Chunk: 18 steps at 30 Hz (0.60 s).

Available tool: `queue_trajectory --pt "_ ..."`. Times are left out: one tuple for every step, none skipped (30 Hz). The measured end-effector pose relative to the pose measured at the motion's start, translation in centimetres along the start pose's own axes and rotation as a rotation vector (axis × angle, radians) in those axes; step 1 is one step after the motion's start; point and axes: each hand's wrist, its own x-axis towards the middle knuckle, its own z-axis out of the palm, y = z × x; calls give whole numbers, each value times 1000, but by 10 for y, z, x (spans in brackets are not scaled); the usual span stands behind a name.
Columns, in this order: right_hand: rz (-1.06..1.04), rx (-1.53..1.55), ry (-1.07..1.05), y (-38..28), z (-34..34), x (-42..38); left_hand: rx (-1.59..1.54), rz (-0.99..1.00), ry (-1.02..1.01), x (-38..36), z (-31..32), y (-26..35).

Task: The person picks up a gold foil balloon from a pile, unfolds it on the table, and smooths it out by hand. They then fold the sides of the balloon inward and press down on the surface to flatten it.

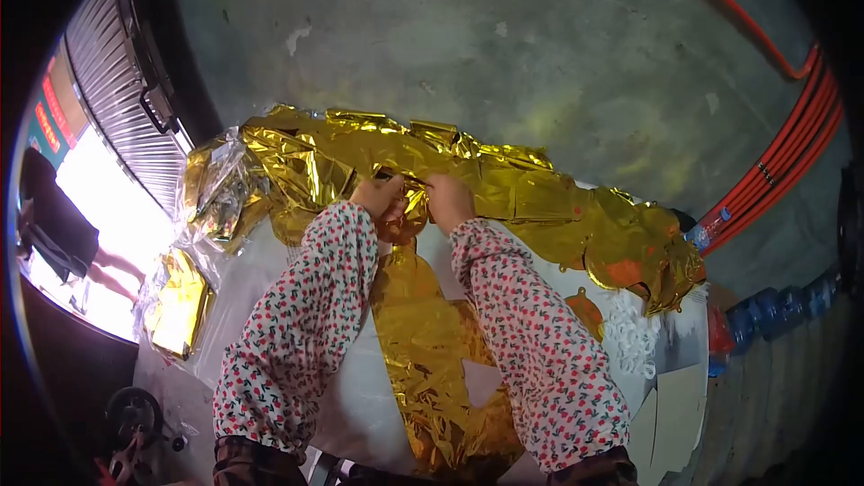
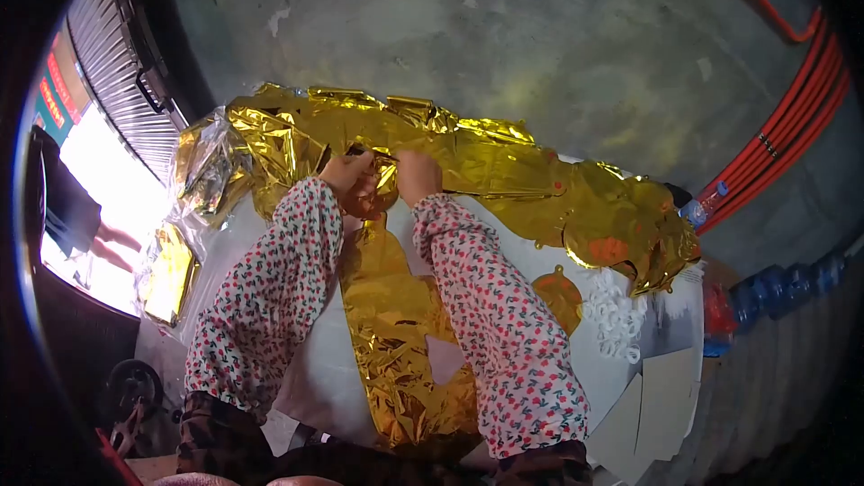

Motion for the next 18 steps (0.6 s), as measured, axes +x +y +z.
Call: queue_trajectory --pt "3 -3 -5 0 -6 -1 -116 -49 0 0 3 4" --pt "79 101 -64 1 -13 -1 -232 -96 0 -1 5 8" --pt "154 203 -118 3 -17 -1 -347 -139 -1 -1 6 11" --pt "155 198 -118 7 -15 0 -385 -167 10 0 6 14" --pt "133 191 -80 11 -13 1 -389 -167 8 0 7 17" --pt "110 186 -43 16 -10 1 -434 -199 0 -4 6 23" --pt "111 185 -46 17 -12 1 -478 -233 -6 -9 5 30" --pt "110 215 -79 18 -14 2 -462 -263 32 -13 5 38" --pt "108 245 -111 20 -18 3 -463 -262 33 -12 5 35" --pt "108 245 -111 24 -18 5 -430 -182 16 -7 6 27" --pt "149 317 -125 29 -18 7 -395 -99 -2 -1 8 20" --pt "191 388 -139 36 -18 9 -392 -114 30 6 8 13" --pt "249 384 -97 41 -19 10 -392 -112 27 12 8 5" --pt "341 487 11 47 -20 11 -359 -122 47 17 8 -4" --pt "431 589 121 56 -18 13 -327 -130 66 19 8 -8" --pt "511 705 242 67 -18 20 -351 -90 49 12 9 -6" --pt "519 582 293 82 -23 24 -353 -90 49 7 9 -3" --pt "527 459 343 81 -39 26 -373 -85 35 5 8 -2"
